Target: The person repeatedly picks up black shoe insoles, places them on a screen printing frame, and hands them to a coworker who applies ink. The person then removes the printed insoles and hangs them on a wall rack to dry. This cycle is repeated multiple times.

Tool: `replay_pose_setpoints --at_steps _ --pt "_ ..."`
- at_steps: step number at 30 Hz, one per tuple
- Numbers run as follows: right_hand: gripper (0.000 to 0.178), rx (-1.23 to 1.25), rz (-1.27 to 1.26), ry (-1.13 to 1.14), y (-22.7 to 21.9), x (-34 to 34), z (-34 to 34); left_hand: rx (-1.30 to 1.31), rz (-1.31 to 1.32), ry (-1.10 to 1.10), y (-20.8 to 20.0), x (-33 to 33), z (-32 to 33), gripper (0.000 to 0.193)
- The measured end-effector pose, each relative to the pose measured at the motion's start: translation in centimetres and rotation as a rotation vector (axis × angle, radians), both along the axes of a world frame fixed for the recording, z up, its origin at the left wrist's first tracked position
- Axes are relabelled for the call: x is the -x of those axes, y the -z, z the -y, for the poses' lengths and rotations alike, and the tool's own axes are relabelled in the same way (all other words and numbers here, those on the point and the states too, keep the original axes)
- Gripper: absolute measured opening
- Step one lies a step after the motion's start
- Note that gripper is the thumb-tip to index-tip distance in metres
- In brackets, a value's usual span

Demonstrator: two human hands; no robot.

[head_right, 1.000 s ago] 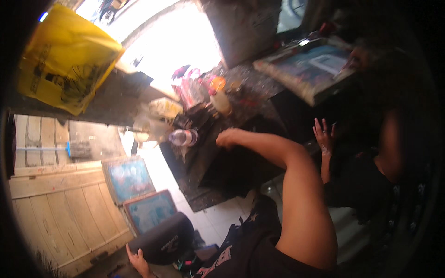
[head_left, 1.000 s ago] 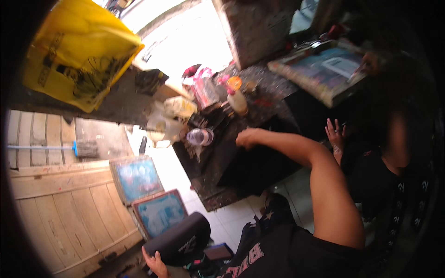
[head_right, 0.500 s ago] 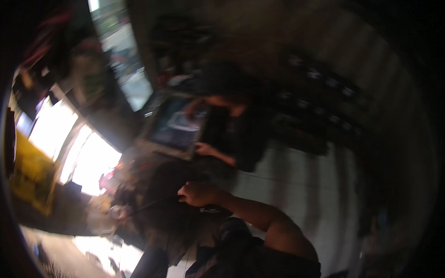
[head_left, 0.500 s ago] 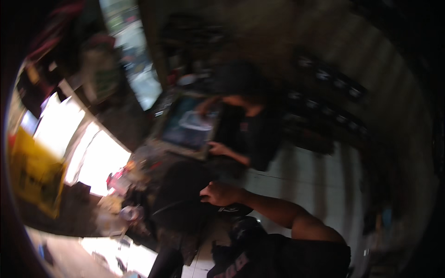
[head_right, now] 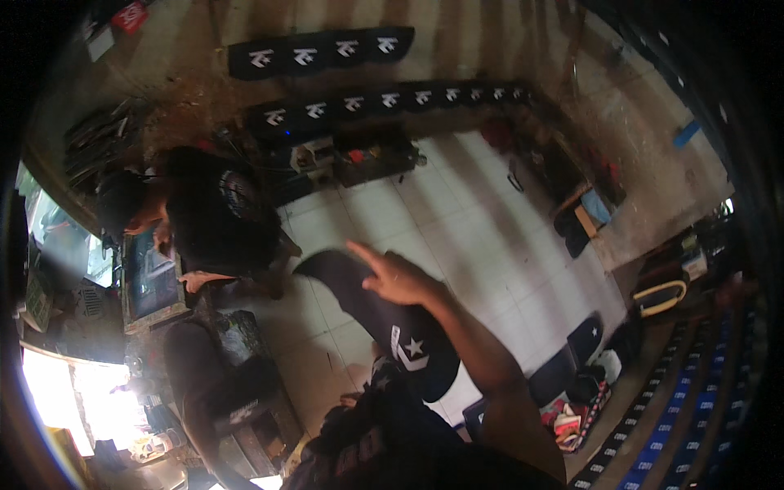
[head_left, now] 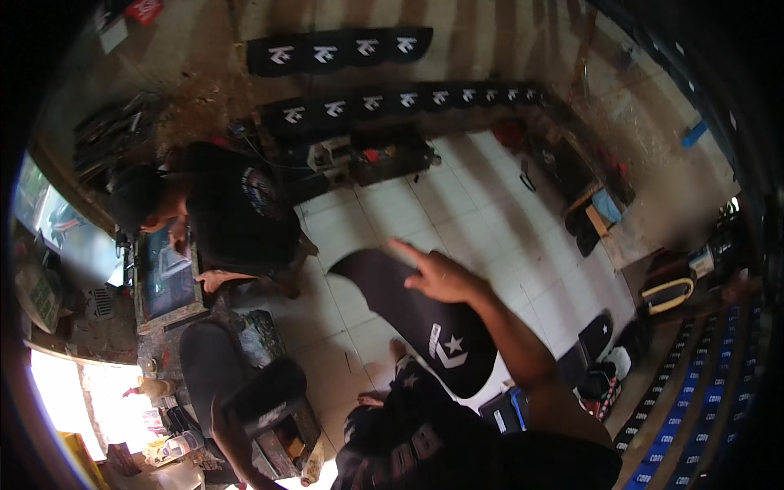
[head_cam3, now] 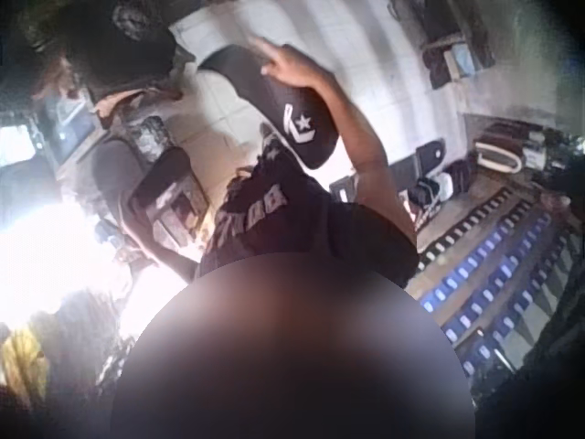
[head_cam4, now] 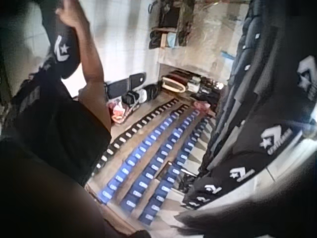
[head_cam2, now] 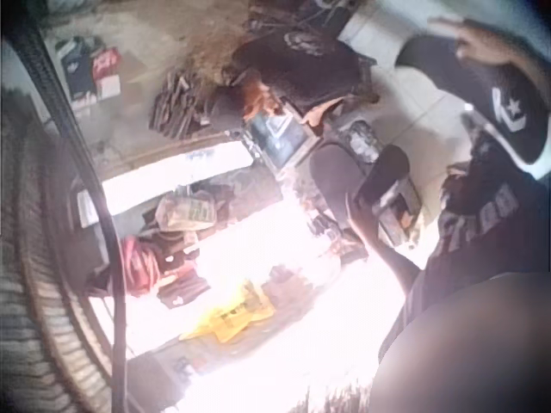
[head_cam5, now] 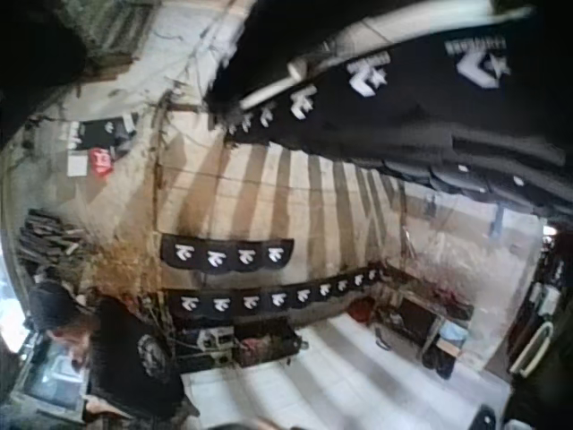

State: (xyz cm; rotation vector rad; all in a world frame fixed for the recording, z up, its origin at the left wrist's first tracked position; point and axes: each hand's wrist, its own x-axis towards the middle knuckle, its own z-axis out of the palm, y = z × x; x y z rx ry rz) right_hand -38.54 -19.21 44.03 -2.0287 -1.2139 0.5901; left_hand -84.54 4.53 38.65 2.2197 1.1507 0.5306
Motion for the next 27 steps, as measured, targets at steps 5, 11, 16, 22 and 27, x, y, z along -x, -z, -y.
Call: replay_pose_setpoints --at_steps 5,11,16,22,27 --pt "0.037 0.006 0.060 0.130 -2.6 -10.9 8.8 -0.089 -0.072 0.127 -0.4 -13.7 1.3 0.035" --pt "0.036 0.018 0.101 0.398 -1.3 -23.1 20.7 -0.091 -0.021 0.297 -0.3 -31.5 6.1 0.035" --pt "0.031 -0.065 0.033 0.692 1.2 -31.8 28.3 -0.055 0.008 0.331 1.1 -42.7 7.2 0.041" --pt "0.018 0.167 0.215 0.791 6.3 -41.8 33.8 -0.025 0.135 0.263 2.7 -53.1 6.4 0.038" --pt "0.027 0.437 0.429 0.743 10.0 -52.4 32.4 0.068 0.049 0.224 6.7 -61.9 3.4 0.022"
